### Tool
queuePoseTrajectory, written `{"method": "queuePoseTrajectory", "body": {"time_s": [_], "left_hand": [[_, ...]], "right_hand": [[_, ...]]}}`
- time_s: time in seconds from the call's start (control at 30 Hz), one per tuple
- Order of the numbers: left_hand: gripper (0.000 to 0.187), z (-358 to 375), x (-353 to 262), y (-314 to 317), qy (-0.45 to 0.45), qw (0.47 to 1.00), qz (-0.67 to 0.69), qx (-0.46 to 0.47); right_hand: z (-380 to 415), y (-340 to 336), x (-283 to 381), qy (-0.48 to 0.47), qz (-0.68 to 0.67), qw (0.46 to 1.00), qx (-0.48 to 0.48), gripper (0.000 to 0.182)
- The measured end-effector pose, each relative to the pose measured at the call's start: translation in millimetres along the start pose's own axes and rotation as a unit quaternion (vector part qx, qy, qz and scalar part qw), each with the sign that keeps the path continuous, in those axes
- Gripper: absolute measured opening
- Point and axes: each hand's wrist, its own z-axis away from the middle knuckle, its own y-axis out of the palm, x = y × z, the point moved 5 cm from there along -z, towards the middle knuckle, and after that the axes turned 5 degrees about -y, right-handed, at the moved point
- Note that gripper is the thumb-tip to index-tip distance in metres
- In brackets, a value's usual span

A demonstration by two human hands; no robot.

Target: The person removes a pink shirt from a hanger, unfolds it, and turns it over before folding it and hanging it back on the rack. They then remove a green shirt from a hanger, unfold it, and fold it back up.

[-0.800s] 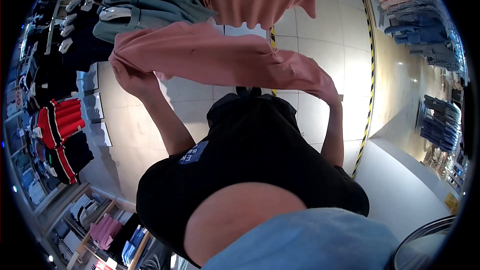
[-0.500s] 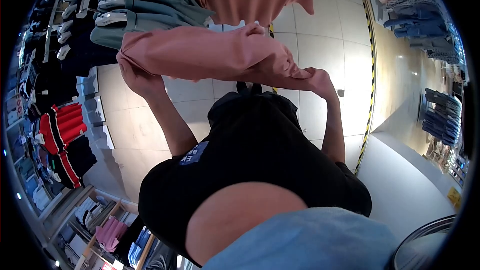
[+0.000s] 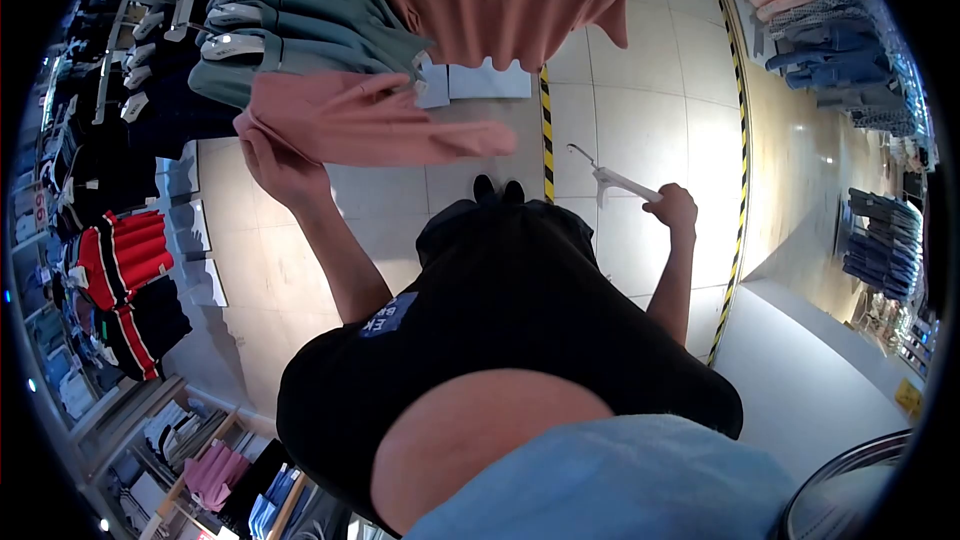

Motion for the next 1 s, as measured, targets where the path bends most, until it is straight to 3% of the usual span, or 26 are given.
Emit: {"method": "queuePoseTrajectory", "body": {"time_s": [0.07,0.1,0.13,0.23,0.4,0.53,0.6,0.77,0.9,1.0], "left_hand": [[0.028,0.9,14.9,-14.0,-0.021,1.0,0.011,0.017],[0.027,0.2,19.2,-16.9,-0.032,0.999,0.016,0.026],[0.021,5.7,17.3,-2.9,-0.04,0.999,0.02,-0.019],[0.018,5.2,31.0,-11.2,-0.059,0.997,-0.009,0.057],[0.024,12.3,31.8,0.9,-0.083,0.988,-0.041,0.124],[0.035,20.3,27.6,-0.4,-0.092,0.982,-0.095,0.136],[0.036,26.6,28.2,-7.0,-0.107,0.98,-0.099,0.137],[0.037,41.4,30.8,-19.2,-0.119,0.982,-0.095,0.112],[0.036,49.8,33.4,-29.9,-0.152,0.98,-0.082,0.1],[0.027,57.9,28.8,-29.3,-0.152,0.981,-0.072,0.093]], "right_hand": [[2.0,-16.8,-7.9,-0.023,-0.098,0.994,-0.033,0.045],[11.2,-39.9,4.0,-0.017,-0.18,0.983,0.001,0.044],[15.9,-63.2,16.9,-0.064,-0.205,0.976,-0.019,0.042],[15.0,-111.5,46.1,-0.203,-0.346,0.907,-0.124,0.035],[15.4,-195.7,108.7,-0.307,-0.403,0.836,-0.21,0.033],[1.0,-237.2,153.7,-0.344,-0.458,0.796,-0.196,0.031],[-11.6,-246.4,170.8,-0.368,-0.474,0.78,-0.18,0.029],[-44.6,-245.5,196.0,-0.384,-0.433,0.8,-0.159,0.029],[-78.1,-218.9,193.9,-0.393,-0.452,0.785,-0.159,0.026],[-101.4,-178.8,178.8,-0.34,-0.514,0.775,-0.14,0.037]]}}
